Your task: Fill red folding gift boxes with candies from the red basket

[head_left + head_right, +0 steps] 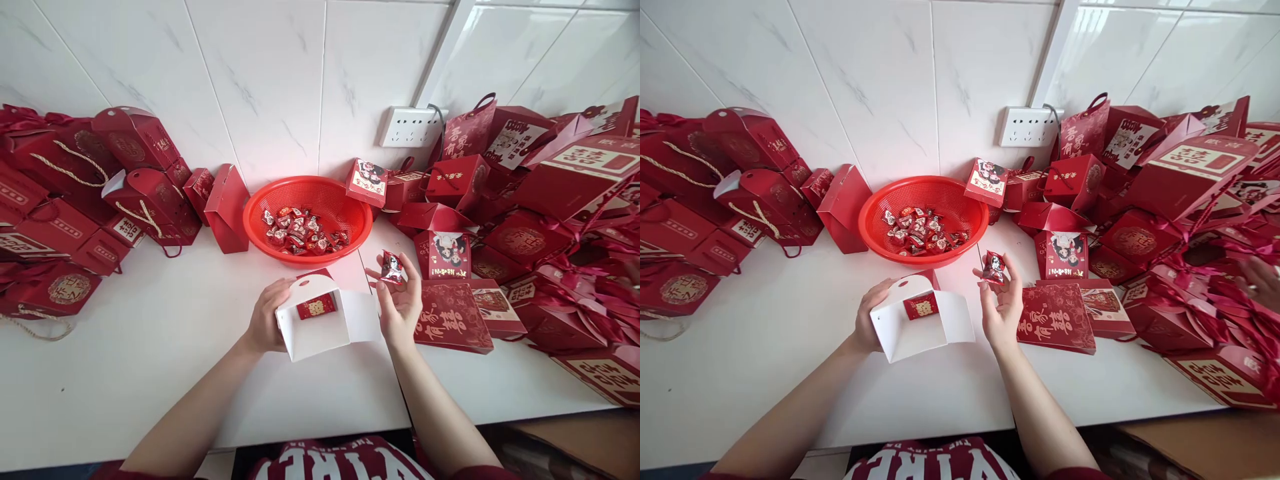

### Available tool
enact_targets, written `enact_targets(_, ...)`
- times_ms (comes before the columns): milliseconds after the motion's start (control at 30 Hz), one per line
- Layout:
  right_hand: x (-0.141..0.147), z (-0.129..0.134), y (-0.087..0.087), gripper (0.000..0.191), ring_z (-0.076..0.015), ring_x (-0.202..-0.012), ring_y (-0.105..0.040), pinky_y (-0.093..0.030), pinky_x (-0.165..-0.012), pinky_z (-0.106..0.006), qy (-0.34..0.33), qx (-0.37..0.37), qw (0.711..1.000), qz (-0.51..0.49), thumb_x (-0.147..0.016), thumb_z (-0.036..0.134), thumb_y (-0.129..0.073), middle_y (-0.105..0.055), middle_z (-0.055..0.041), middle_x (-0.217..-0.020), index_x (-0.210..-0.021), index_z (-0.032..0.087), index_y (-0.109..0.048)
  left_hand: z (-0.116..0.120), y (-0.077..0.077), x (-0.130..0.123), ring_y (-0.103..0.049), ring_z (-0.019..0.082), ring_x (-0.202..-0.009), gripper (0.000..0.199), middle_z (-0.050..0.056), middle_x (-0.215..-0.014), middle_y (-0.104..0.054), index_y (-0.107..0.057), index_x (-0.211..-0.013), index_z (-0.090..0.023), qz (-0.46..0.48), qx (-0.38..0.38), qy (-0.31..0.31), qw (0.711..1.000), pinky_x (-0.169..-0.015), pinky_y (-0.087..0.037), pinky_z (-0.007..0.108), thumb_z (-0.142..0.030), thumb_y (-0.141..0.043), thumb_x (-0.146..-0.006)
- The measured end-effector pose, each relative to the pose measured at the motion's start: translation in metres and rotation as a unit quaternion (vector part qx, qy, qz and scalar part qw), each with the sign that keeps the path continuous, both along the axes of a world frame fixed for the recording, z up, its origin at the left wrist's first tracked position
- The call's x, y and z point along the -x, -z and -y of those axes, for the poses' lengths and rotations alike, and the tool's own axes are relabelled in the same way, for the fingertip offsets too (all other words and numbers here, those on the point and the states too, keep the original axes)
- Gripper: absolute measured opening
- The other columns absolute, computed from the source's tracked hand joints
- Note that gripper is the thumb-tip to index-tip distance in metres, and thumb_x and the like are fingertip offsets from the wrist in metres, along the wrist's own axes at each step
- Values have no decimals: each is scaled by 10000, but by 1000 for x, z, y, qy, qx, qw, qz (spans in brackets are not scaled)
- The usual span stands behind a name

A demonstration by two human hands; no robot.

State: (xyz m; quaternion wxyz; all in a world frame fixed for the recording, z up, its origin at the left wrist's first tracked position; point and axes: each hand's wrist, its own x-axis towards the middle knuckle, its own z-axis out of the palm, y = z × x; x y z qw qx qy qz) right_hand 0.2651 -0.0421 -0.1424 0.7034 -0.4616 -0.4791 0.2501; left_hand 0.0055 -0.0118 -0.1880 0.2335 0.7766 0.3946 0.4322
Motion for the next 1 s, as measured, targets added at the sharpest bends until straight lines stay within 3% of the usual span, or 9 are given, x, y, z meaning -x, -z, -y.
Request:
enact_targets(100,-1,-1,-2,528,-282,-1065,-721,-594,-931,-497,23,-5,1000,0,-950,282,-606,-622,-148,-1341,-1448,269,-430,4,-1,2,-630,434,-1149,888,118,-1142,-635,-490,-1150,-266,30,-96,-34,994,-1039,-446,638,-660,-860,-445)
enact_targets(167,-2,-1,-2,486,-270,-1026,-735,-612,-893,-477,32,-3,999,9,-963,268,-585,-652,-140,-1301,-1432,256,-456,5,-9,-1,-644,432,-1114,1001,125,-1156,-636,-459,-1230,-271,32,-100,-27,994,-999,-483,618,-652,-882,-407)
enact_targets(267,-4,1,-3,368,-250,-929,-756,-612,-870,-474,38,1,999,33,-984,259,-551,-718,-120,-1180,-1350,222,-558,2,-25,-10,-628,406,-1154,1099,141,-1259,-614,-370,-1390,-272,38,45,76,995,-966,-525,579,-590,-895,-478)
enact_targets(333,-6,5,-3,314,-256,-954,-748,-584,-922,-497,46,-15,997,52,-983,246,-554,-740,-103,-1121,-1291,217,-612,-1,-30,-14,-612,385,-1194,1045,149,-1317,-593,-348,-1425,-266,52,153,144,976,-950,-543,552,-526,-882,-565)
enact_targets(433,-11,8,-2,369,-267,-1034,-722,-544,-979,-519,17,-61,987,149,-979,205,-544,-739,-81,-1123,-1342,261,-585,-5,-27,-17,-603,374,-1216,1017,153,-1346,-581,-375,-1412,-260,47,207,172,962,-958,-541,541,-473,-899,-568)
enact_targets(600,-24,3,-3,518,-235,-1148,-653,-407,-1116,-562,-134,-36,910,391,-1020,127,-354,-690,-59,-1249,-1493,326,-429,-4,-22,-15,-626,371,-1183,1081,141,-1342,-578,-357,-1424,-268,-48,78,134,987,-960,-542,548,-509,-911,-529)
enact_targets(767,-25,3,-6,438,-228,-1072,-669,-525,-956,-462,-100,13,936,338,-1044,194,-383,-665,-72,-1278,-1457,323,-442,-3,-25,-13,-624,378,-1194,1101,167,-1350,-573,-311,-1450,-248,-66,-69,95,991,-1000,-530,551,-498,-898,-552)
enact_targets(900,-24,4,-7,366,-222,-1024,-694,-547,-911,-438,-89,2,955,283,-1038,218,-417,-680,-72,-1241,-1383,304,-504,-3,-22,-11,-643,358,-1184,928,137,-1266,-616,-330,-1422,-290,-70,-249,75,963,-1040,-512,570,-332,-851,-655)
enact_targets(1000,-24,1,-4,296,-222,-954,-711,-566,-858,-425,-60,9,972,225,-1022,256,-476,-700,-79,-1185,-1306,274,-560,-1,-25,-8,-653,364,-1160,943,114,-1257,-615,-340,-1387,-322,-42,-216,45,974,-1007,-527,580,-376,-876,-613)
